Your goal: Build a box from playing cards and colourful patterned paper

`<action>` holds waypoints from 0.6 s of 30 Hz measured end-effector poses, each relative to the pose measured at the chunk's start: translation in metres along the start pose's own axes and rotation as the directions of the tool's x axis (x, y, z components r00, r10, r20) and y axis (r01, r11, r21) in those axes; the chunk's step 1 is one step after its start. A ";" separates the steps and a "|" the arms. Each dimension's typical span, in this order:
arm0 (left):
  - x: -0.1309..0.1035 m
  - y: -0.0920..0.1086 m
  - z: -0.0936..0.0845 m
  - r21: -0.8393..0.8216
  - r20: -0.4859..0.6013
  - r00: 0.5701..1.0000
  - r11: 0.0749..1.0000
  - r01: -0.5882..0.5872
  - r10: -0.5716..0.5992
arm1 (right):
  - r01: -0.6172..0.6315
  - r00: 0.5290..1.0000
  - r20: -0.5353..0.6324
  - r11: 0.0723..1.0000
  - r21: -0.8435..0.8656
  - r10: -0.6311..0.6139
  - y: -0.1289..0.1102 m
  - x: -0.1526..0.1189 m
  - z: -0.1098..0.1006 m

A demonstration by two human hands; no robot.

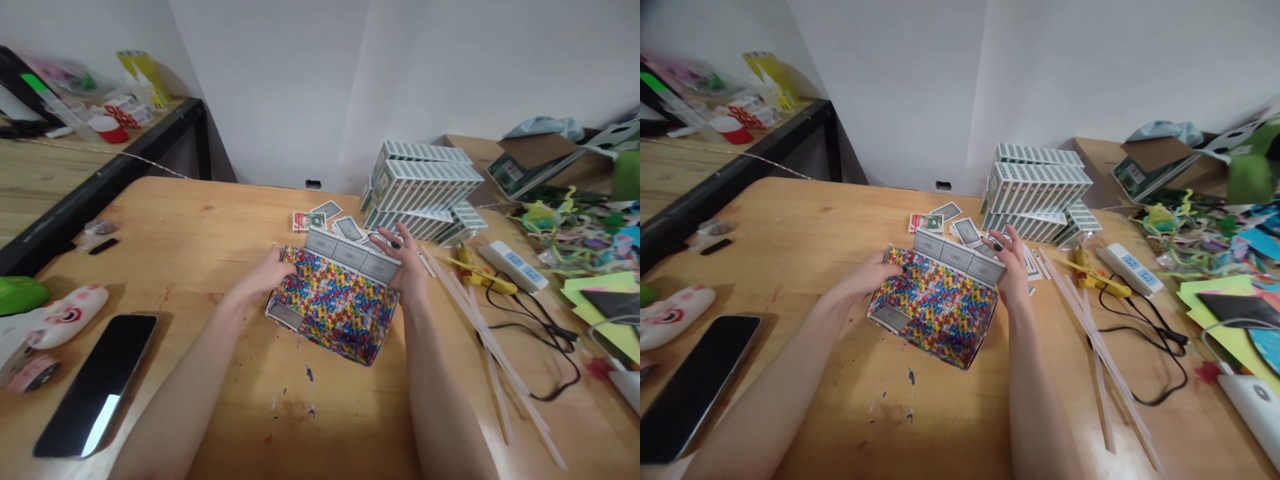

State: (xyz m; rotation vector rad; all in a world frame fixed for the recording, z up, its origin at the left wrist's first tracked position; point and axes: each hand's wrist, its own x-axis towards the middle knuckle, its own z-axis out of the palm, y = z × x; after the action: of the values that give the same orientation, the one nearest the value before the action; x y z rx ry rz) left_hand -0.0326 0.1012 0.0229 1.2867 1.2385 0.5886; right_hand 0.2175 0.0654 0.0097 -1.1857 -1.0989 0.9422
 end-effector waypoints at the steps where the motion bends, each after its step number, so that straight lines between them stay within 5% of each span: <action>1: -0.001 0.003 -0.001 0.120 0.002 0.999 0.992 -0.042 0.042 | -0.008 0.999 0.037 0.999 -0.046 0.010 -0.005 0.001 -0.005; 4: -0.006 0.011 -0.001 0.493 -0.040 0.983 0.859 -0.138 0.180 | -0.065 0.974 0.193 0.965 -0.255 0.117 -0.024 -0.002 -0.017; 7: -0.016 0.018 -0.001 0.665 0.028 0.970 0.720 -0.199 0.242 | -0.122 0.914 0.296 0.884 -0.452 0.278 -0.036 -0.007 -0.023; 10: -0.031 0.022 -0.003 0.726 0.159 0.971 0.646 -0.237 0.177 | -0.091 0.874 0.293 0.724 -0.684 0.387 -0.034 -0.007 -0.025; 14: -0.046 0.020 -0.003 0.839 0.195 0.981 0.517 -0.168 0.003 | 0.004 0.859 0.292 0.564 -0.826 0.421 -0.031 -0.006 -0.021; 18: -0.038 0.025 0.002 0.785 0.137 0.980 0.588 -0.197 0.145 | -0.107 0.687 0.355 0.572 -0.814 0.634 -0.040 -0.013 -0.022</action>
State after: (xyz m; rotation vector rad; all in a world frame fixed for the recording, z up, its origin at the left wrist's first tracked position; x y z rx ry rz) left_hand -0.0352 0.0730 0.0589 2.1875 1.3890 0.0796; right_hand 0.2355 0.0417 0.0471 -1.9477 -1.9408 1.3573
